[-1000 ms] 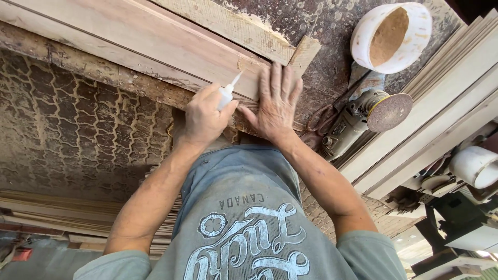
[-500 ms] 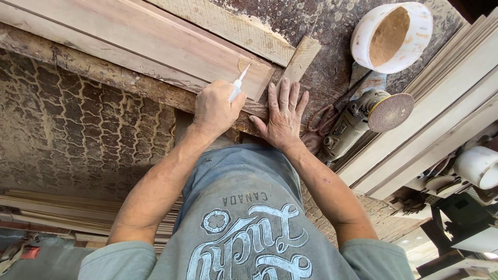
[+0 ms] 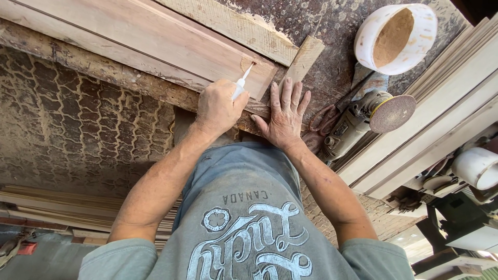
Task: Sanding wooden boards and applying glue for assembly at a workshop workbench.
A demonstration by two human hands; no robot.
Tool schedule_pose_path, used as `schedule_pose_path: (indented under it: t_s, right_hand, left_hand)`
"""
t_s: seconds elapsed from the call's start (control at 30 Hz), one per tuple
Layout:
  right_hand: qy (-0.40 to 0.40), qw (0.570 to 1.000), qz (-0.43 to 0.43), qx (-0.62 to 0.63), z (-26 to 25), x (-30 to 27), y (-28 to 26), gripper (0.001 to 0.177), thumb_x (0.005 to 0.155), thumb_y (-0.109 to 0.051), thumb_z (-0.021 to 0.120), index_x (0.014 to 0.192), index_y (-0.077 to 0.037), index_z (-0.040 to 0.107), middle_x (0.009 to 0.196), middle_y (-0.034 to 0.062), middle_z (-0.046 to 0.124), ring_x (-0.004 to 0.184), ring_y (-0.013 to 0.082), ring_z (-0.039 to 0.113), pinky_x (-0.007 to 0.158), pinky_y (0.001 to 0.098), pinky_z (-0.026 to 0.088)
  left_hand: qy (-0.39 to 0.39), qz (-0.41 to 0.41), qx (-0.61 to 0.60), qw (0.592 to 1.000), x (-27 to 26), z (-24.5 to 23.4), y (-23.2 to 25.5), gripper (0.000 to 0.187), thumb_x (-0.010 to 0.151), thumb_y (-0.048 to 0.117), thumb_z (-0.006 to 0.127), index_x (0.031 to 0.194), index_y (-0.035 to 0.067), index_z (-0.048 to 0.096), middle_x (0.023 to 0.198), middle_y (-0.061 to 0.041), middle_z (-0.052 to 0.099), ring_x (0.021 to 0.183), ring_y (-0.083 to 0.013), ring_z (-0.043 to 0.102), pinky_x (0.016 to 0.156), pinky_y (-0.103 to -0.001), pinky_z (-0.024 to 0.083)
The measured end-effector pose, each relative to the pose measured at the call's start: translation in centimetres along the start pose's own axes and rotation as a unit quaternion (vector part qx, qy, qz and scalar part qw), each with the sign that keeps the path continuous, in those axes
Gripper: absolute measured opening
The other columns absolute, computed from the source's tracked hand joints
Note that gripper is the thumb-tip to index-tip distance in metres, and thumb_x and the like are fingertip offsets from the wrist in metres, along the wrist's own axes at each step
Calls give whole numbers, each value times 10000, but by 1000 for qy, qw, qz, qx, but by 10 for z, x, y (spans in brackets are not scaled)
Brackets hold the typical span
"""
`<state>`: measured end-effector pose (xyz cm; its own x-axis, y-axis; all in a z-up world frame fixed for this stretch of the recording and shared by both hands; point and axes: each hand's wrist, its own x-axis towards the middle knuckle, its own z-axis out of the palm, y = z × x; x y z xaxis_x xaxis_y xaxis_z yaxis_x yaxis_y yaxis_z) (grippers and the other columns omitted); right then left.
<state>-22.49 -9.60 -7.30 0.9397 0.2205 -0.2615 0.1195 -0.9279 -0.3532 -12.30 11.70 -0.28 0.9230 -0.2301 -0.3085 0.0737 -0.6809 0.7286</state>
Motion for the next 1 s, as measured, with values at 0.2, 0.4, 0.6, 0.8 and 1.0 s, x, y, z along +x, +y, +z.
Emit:
schedule_pose_path:
  t_s: [0.2, 0.4, 0.6, 0.8, 1.0]
  right_hand:
    - [12, 998, -62, 30, 5, 5, -36, 1024, 923, -735, 652, 1652, -147, 238, 1706, 218, 105, 1546, 504, -10, 1224, 684, -21]
    - [-20, 991, -135, 0, -2, 63, -83, 968, 890, -741, 689, 1616, -193, 358, 1688, 151, 252, 1555, 447, 103, 1222, 694, 47]
    - [47, 992, 116, -19, -10, 25, -25, 1201, 870, -776, 728, 1673, -105, 137, 1712, 237, -18, 1546, 487, -92, 1207, 655, -117]
    - [12, 992, 126, 8, 8, 25, -45, 1241, 863, -819, 607, 1660, -35, 70, 1696, 272, -103, 1542, 503, -123, 1206, 662, -123]
    - [64, 996, -3, 56, -2, 59, -67, 1210, 875, -796, 675, 1675, -92, 104, 1728, 202, -55, 1555, 448, -146, 1228, 598, -168]
  left_hand:
    - [78, 39, -82, 993, -14, -16, -14, 280, 993, 240, 705, 775, 77, 640, 708, -101, 594, 633, -292, 648, 519, -363, 501]
    - [137, 50, -112, 983, -32, -50, -20, 203, 1006, 192, 728, 1023, -2, 669, 858, -181, 657, 761, -335, 666, 580, -370, 492]
    - [178, 4, -149, 973, -43, -56, -13, 291, 970, 222, 769, 1071, -41, 700, 848, -218, 670, 751, -334, 668, 662, -400, 523]
    - [169, -27, -161, 972, -49, -63, 0, 283, 926, 217, 812, 1033, -27, 717, 843, -201, 699, 745, -309, 697, 637, -388, 525]
    - [153, -25, -95, 983, -57, -46, -27, 309, 878, 272, 846, 1001, 15, 725, 898, -188, 718, 819, -390, 722, 691, -435, 563]
